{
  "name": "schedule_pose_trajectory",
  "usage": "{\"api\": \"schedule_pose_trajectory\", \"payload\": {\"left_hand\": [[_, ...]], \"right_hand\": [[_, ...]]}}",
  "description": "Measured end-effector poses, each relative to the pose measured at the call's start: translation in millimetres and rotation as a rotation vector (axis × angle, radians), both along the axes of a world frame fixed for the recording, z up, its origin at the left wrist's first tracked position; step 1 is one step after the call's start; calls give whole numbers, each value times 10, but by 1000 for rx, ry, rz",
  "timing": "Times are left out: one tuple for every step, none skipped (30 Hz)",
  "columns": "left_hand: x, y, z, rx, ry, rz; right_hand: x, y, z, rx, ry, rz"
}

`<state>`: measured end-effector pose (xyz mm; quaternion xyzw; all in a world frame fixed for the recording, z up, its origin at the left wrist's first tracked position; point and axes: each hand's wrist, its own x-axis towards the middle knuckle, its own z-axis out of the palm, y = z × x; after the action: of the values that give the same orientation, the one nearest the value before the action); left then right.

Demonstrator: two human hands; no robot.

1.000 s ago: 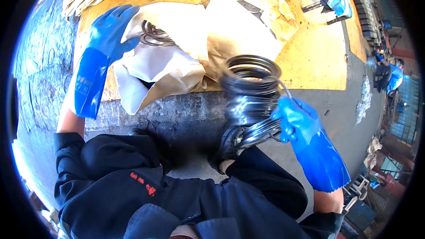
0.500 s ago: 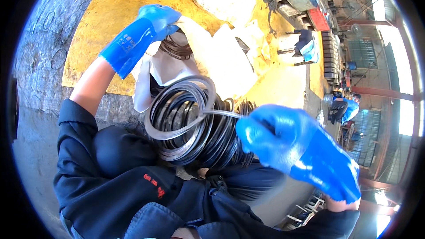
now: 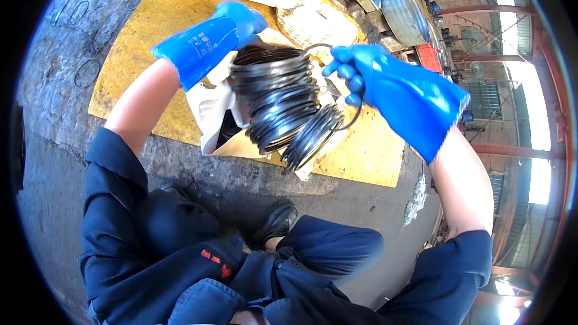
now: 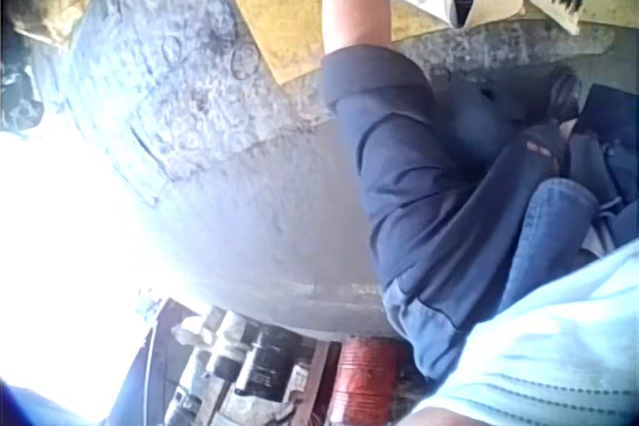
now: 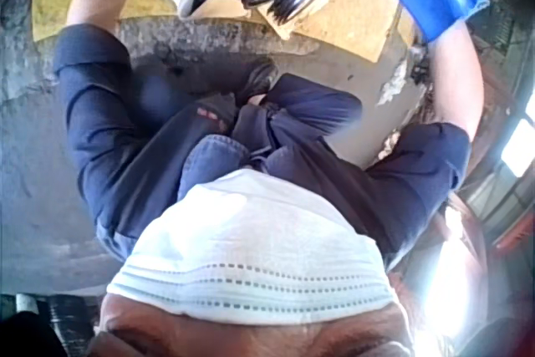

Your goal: The person picks up metal gaskets, cleans them using a brush, and places them into a large paper bag on the floor.

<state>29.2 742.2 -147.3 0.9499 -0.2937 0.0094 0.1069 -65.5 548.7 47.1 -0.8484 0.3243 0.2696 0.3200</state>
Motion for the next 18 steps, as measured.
{"api": "schedule_pose_trajectory", "payload": {"left_hand": [[-26, 9, -60, -56, 11, 21], [-106, 66, -165, -208, 8, 94], [-199, 105, -225, -284, 26, 186], [-315, 164, -291, -356, 40, 278], [-493, 327, -568, -557, -111, 267], [-764, 487, -368, -742, 233, 269], [-908, 653, -417, -684, 352, 344], [-924, 657, -465, -631, 596, 414], [-963, 595, -517, -518, 685, 401], [-1038, 538, -589, -512, 698, 328], [-1073, 463, -681, -506, 711, 254], [-1040, 403, -776, -517, 727, 236], [-990, 338, -856, -525, 740, 220], [-940, 270, -957, -534, 754, 203], [-875, 227, -1136, -602, 797, 172], [-842, 221, -1297, -670, 840, 146], [-815, 224, -1459, -737, 881, 121], [-826, 149, -1506, -776, 937, 96]], "right_hand": [[127, -36, -72, 60, -20, -22], [225, -50, -101, 164, -11, -36], [258, 3, -110, 176, -46, -14], [355, -99, -233, 222, -60, -33], [458, -184, -337, 267, -78, -48], [499, -214, -381, 232, -73, -46], [558, -77, -420, 212, -64, -9], [609, -16, -482, 187, -53, 14], [671, -40, -522, 184, -30, 39], [733, -58, -578, 185, -3, 71], [793, -90, -642, 185, 23, 102], [854, -138, -753, 209, -6, 87], [897, -154, -868, 217, -51, 33], [930, -149, -996, 223, -96, -22], [979, -105, -1093, 232, -141, -76], [954, -12, -1087, 281, -208, -96], [1055, 2, -1134, 290, -166, -101], [1166, -118, -1217, 292, -123, -138]]}}
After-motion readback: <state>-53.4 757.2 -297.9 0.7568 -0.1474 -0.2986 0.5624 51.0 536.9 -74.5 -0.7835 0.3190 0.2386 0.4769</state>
